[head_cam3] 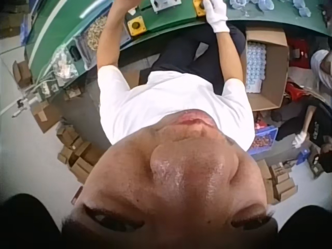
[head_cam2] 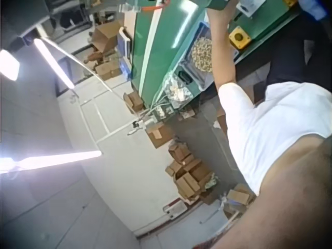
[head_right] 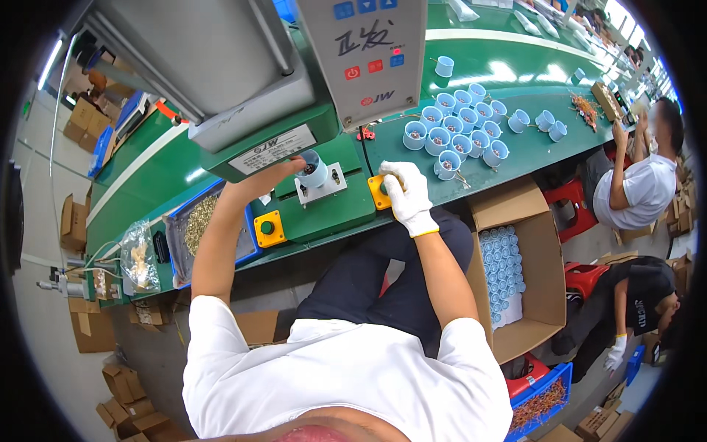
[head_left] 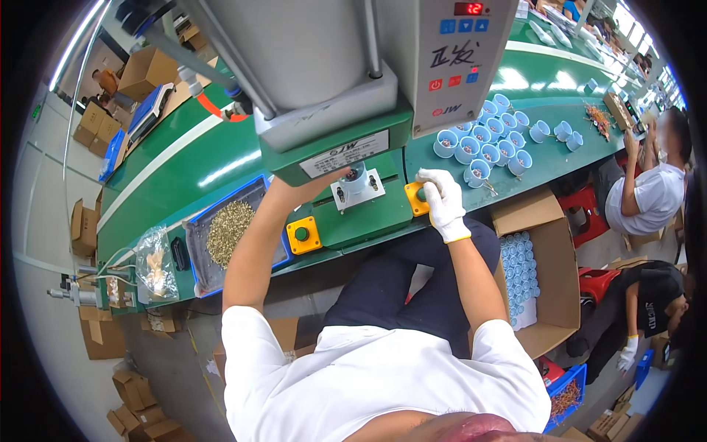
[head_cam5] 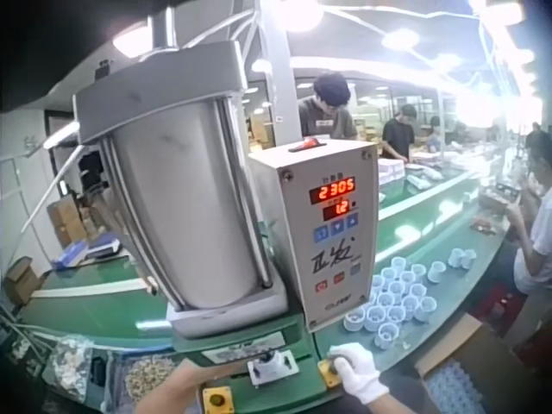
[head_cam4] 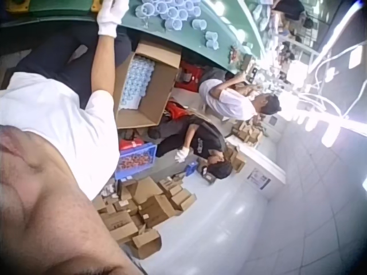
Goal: The person operates an assembly press machine by placing small components into plastic housings on the machine fixture and pressing dual activation buttons to press-fit the parts together.
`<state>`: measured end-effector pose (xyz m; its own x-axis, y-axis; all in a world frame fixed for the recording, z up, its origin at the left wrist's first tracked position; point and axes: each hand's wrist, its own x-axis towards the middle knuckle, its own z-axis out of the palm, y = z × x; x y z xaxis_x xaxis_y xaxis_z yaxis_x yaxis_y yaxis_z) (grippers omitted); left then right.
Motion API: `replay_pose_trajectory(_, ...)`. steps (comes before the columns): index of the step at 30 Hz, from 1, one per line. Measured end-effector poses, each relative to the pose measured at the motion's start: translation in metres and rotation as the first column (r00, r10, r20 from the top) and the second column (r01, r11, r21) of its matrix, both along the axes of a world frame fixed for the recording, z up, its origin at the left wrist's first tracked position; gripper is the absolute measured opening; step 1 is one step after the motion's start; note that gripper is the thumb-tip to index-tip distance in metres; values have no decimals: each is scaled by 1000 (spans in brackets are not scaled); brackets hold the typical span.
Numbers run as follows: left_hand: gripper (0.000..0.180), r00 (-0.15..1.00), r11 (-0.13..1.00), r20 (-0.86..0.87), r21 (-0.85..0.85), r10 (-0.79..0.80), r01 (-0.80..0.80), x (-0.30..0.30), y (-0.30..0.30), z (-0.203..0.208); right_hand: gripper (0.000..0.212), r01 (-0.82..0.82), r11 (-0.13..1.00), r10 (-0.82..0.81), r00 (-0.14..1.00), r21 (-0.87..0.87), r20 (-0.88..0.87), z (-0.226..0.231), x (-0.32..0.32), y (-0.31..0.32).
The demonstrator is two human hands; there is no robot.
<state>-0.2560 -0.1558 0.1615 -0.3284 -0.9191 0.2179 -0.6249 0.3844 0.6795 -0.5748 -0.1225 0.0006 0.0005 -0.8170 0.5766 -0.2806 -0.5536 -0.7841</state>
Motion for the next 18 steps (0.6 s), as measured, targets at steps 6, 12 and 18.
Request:
replay_pose_trajectory(6,19,1000,989,19,144,-24,21,-8,-4,4,29,-45,995,40,998,91,56,-8,-3,3)
replay_pose_trajectory(12,45,1000,991,-15,134,-22,24,-12,-10,-7,30,-10,998,12,999,56,-36,-9,-5,3)
replay_pose_trajectory(18,47,990,984,-8,113,-138,138,-6,-16,6,26,50,997,-54,996,66,64,-2,8,7)
